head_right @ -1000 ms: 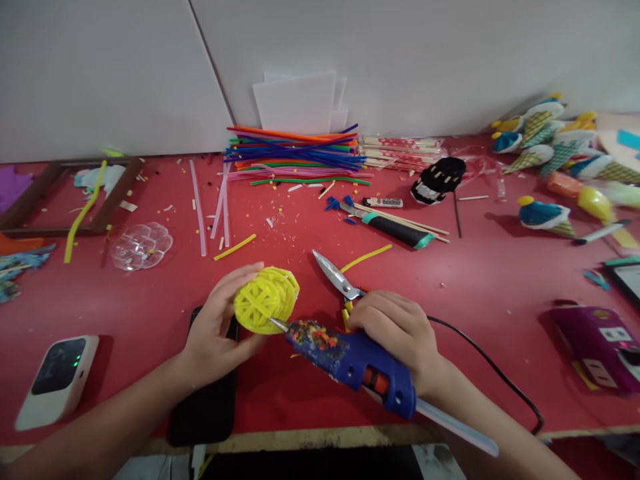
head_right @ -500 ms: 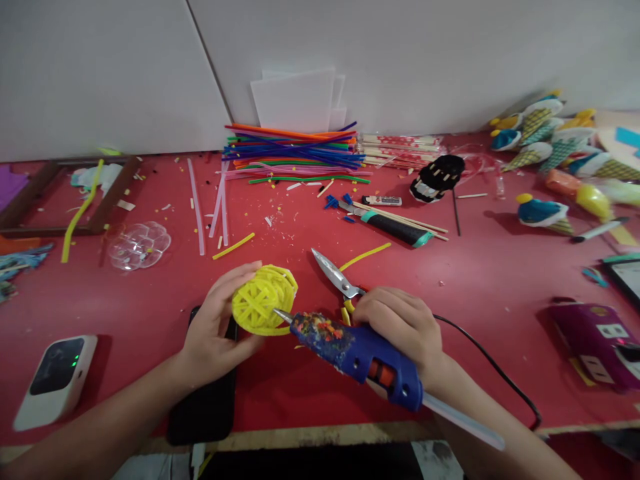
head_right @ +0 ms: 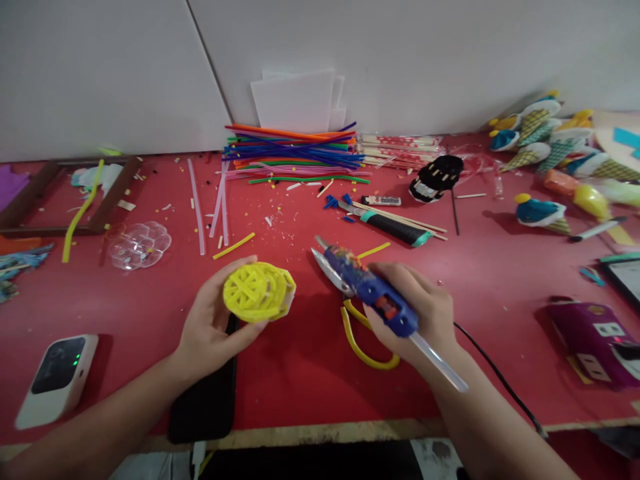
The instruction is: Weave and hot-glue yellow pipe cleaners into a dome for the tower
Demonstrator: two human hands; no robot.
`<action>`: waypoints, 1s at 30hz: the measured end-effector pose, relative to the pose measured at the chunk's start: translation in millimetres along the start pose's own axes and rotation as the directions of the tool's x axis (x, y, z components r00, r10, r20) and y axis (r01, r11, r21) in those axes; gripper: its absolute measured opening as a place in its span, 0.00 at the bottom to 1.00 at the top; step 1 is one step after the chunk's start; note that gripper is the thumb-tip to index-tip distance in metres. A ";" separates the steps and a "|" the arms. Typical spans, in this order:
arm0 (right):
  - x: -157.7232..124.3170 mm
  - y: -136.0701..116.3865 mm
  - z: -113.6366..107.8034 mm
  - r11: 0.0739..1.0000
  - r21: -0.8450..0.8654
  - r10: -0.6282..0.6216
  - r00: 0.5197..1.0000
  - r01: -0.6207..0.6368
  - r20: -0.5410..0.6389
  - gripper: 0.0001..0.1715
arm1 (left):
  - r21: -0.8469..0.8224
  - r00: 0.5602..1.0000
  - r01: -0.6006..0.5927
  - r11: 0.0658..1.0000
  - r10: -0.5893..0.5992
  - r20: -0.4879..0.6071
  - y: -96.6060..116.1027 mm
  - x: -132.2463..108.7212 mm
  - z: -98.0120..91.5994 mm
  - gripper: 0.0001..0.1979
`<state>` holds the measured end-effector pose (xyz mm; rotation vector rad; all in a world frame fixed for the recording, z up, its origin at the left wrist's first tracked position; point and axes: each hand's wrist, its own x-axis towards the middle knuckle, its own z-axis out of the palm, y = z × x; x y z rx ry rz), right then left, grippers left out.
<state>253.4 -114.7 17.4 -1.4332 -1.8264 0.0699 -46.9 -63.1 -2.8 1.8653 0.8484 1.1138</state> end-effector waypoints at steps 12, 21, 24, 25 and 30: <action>4.4 -14.2 14.5 0.983 -0.136 -0.106 0.988 0.121 0.114 0.18 | -0.091 0.997 0.009 0.996 -0.016 -0.072 7.5 -1.4 1.7 0.38; 6.6 -58.0 18.4 0.917 0.304 -0.259 0.965 0.259 -0.042 0.05 | 0.111 0.987 -0.136 0.984 0.125 0.101 14.3 -2.2 6.0 0.39; 6.2 -59.2 20.9 0.909 0.320 -0.264 0.963 0.266 -0.051 0.03 | 0.130 0.981 -0.169 0.977 0.154 0.117 12.1 -1.6 7.1 0.39; 6.1 -58.9 21.6 0.909 0.322 -0.260 0.964 0.263 -0.055 0.04 | 0.136 0.980 -0.171 0.976 0.155 0.121 11.7 -1.5 7.3 0.39; 6.0 -57.9 22.9 0.908 0.329 -0.257 0.965 0.258 -0.049 0.07 | 0.153 0.981 -0.169 0.974 0.151 0.124 12.6 -1.3 7.0 0.39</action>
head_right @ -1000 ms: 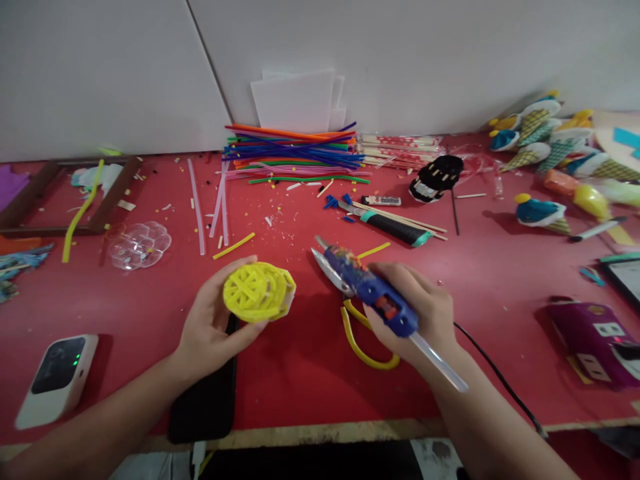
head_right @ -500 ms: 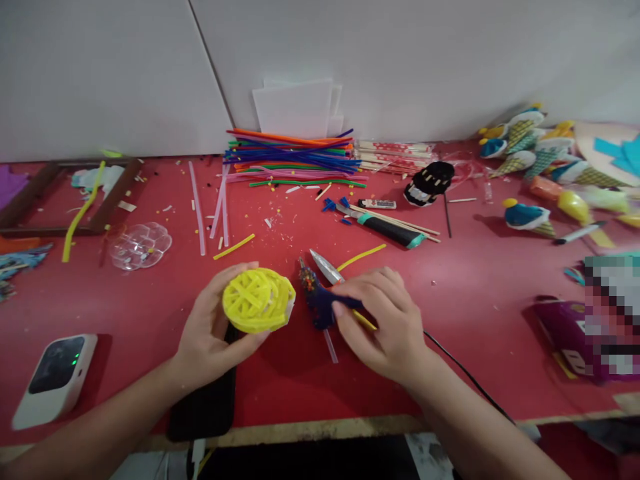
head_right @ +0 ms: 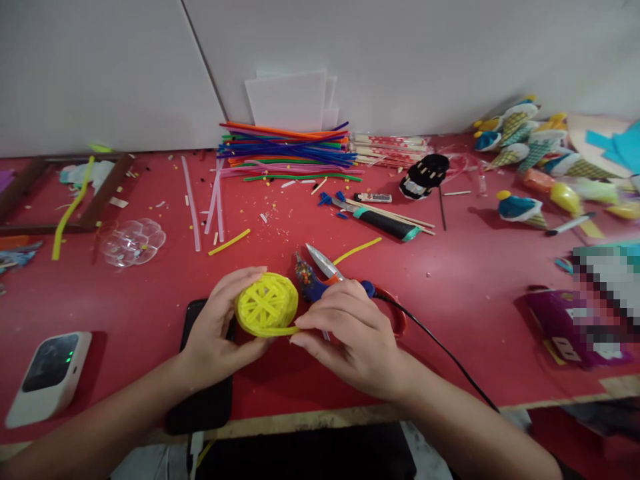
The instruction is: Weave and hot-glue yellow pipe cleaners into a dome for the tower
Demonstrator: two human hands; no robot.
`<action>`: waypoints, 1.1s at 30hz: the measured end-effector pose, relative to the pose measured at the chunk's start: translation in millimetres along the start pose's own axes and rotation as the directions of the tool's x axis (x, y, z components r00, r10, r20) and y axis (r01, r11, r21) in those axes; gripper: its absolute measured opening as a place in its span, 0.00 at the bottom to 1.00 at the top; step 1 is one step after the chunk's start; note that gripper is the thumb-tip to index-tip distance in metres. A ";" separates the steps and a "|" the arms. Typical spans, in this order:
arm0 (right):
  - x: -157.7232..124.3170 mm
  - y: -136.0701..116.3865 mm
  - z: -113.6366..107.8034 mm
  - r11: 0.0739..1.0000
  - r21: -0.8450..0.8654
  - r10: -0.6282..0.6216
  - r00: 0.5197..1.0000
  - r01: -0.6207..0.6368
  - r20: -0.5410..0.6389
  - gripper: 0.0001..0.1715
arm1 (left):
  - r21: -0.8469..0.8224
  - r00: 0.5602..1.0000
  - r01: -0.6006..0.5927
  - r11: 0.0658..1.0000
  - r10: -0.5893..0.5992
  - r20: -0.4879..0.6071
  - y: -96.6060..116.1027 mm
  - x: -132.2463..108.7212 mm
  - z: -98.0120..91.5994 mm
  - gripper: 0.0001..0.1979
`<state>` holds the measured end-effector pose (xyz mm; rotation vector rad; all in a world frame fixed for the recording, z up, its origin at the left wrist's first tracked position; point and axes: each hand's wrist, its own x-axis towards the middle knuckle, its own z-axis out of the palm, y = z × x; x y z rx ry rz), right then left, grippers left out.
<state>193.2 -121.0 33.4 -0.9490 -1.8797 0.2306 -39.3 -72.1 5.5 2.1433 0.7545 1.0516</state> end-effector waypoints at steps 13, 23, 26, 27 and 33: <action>2.8 -0.9 -4.0 0.987 0.151 0.041 0.996 -0.052 0.075 0.05 | 0.053 0.999 -0.020 0.998 0.018 0.042 3.7 2.0 -2.6 0.38; 2.2 -0.1 -3.7 0.978 0.172 0.105 0.992 -0.115 0.065 0.04 | 0.016 0.993 -0.067 0.998 0.065 0.101 8.4 4.2 -2.3 0.37; 2.1 -0.6 -4.1 0.983 0.157 0.089 0.993 -0.099 0.072 0.04 | -0.003 0.992 -0.066 0.998 0.066 0.112 9.3 3.7 -2.6 0.38; 2.2 -0.9 -4.3 0.984 0.152 0.082 0.994 -0.093 0.076 0.04 | -0.011 0.991 -0.068 0.998 0.069 0.115 9.7 3.4 -2.9 0.39; 3.5 -2.9 -5.4 0.991 0.122 0.050 0.994 -0.061 0.095 0.04 | -0.072 0.982 -0.074 0.995 0.085 0.167 11.1 2.9 -5.6 0.41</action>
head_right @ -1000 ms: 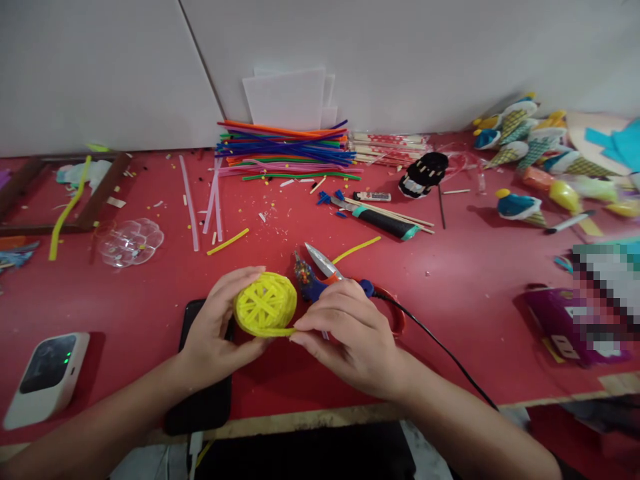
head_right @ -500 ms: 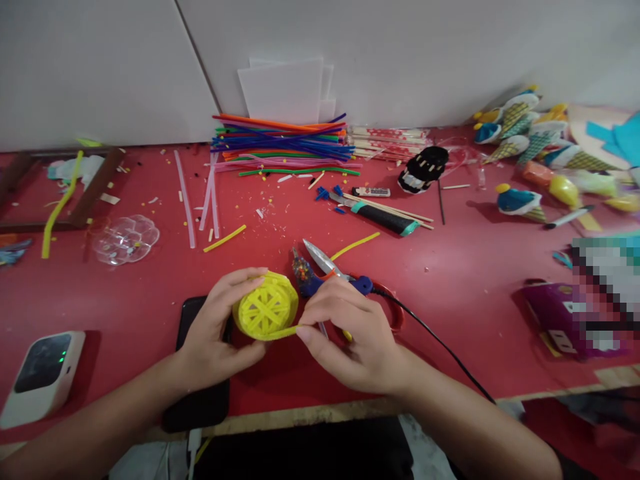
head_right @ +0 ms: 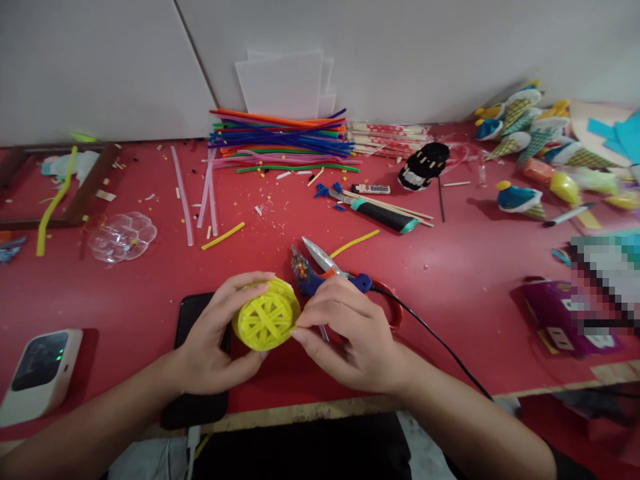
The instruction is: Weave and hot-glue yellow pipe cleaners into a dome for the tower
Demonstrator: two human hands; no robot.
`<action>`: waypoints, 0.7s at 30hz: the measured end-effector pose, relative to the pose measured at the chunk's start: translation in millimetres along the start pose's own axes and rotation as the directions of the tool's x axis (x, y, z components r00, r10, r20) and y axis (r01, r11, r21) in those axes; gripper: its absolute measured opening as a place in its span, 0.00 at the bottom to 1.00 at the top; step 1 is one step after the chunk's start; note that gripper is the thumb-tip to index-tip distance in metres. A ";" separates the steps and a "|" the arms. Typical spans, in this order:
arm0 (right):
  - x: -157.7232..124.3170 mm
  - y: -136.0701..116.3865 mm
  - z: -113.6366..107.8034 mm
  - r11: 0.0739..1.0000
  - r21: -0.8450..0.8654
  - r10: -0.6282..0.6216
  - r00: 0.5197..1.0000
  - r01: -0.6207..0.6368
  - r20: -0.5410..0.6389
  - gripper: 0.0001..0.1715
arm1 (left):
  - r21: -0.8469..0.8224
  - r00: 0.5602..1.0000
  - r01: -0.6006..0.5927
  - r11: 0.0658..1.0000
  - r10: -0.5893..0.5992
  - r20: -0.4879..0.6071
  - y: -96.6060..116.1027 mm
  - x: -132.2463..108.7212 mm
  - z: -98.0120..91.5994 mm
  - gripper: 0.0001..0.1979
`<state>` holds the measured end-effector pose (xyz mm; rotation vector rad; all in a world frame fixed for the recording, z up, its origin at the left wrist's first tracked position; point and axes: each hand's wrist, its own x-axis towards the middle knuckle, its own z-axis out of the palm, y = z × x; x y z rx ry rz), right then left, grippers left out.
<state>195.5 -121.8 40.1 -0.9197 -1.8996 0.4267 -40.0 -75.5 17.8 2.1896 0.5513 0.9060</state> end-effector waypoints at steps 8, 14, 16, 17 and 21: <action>-1.1 1.6 1.0 0.999 0.036 -0.018 1.000 0.018 -0.010 0.01 | -0.082 0.999 -0.027 0.996 0.030 0.038 -2.4 -1.3 -0.7 0.42; -4.0 2.1 2.8 0.997 0.079 -0.012 1.000 0.010 0.020 0.04 | -0.154 0.996 -0.042 0.987 0.054 0.074 -3.1 0.7 -3.5 0.43; -5.9 2.3 3.4 0.994 0.107 -0.008 1.000 0.005 0.029 0.06 | -0.203 0.993 -0.039 0.978 0.061 0.100 -2.1 1.6 -5.3 0.45; -6.7 2.4 3.7 0.993 0.121 -0.005 0.999 0.001 0.034 0.07 | -0.230 0.991 -0.036 0.972 0.064 0.117 -1.4 1.7 -6.0 0.46; -8.8 3.0 3.5 0.993 0.120 -0.024 0.997 0.015 0.072 0.14 | -0.335 0.987 0.018 0.942 0.037 0.155 2.1 -1.2 -4.7 0.47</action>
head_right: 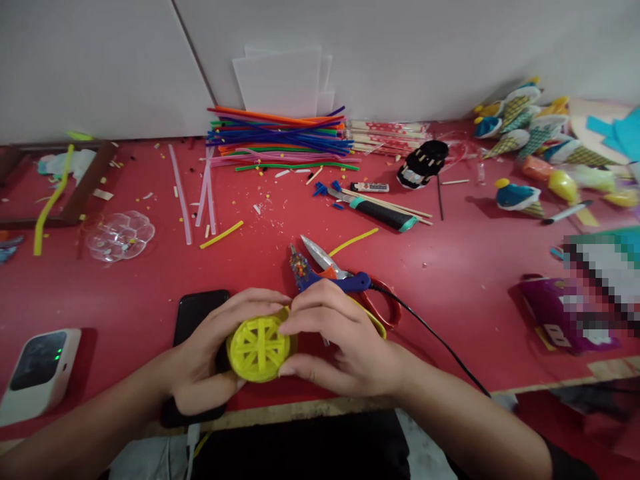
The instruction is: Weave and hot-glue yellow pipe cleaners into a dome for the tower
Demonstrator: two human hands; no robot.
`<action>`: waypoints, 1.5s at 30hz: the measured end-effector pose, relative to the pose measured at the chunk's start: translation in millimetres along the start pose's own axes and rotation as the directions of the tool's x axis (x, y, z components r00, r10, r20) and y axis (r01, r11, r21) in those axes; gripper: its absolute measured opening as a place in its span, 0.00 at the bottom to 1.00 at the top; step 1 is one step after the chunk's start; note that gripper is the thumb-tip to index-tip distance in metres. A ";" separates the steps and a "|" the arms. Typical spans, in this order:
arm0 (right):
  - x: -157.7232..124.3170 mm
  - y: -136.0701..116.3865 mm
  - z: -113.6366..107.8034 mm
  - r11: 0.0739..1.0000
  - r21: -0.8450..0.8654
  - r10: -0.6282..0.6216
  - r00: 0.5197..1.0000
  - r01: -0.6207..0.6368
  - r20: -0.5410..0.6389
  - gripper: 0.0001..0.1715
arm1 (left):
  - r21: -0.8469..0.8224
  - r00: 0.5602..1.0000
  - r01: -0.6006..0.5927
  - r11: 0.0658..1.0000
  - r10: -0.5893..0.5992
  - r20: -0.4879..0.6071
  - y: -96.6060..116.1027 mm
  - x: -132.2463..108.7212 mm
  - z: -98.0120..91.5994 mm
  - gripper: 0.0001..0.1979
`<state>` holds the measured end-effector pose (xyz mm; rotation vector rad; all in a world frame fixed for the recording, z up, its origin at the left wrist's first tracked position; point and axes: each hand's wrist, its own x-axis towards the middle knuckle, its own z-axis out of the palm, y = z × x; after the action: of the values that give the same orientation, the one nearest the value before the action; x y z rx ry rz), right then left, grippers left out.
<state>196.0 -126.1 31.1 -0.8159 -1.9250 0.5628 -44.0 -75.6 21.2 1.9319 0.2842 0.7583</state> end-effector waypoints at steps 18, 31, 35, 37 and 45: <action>-4.9 7.2 9.2 0.996 0.015 0.085 0.996 -0.085 0.029 0.31 | -0.079 0.993 0.116 0.990 -0.114 0.031 -15.9 -2.0 -5.1 0.43; -4.7 5.8 14.8 0.989 -0.069 0.129 0.989 -0.134 -0.074 0.29 | -0.029 0.977 0.129 0.991 -0.132 -0.169 -6.3 2.3 3.9 0.19; -2.9 3.9 16.3 0.985 -0.076 0.147 0.986 -0.153 -0.077 0.28 | -0.027 0.978 0.125 0.992 -0.128 -0.166 -6.5 2.5 4.3 0.18; -1.9 3.5 16.5 0.984 -0.085 0.150 0.986 -0.156 -0.075 0.26 | -0.016 0.979 0.114 0.993 -0.115 -0.166 -6.7 2.3 4.0 0.17; 0.2 4.9 19.7 0.982 -0.095 0.157 0.983 -0.166 -0.097 0.24 | 0.068 0.988 0.058 0.996 -0.048 -0.144 -5.7 3.5 1.8 0.17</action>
<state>180.0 -123.6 19.0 -1.0527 -1.8284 0.5187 -39.4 -72.5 17.0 1.9325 0.4544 0.8628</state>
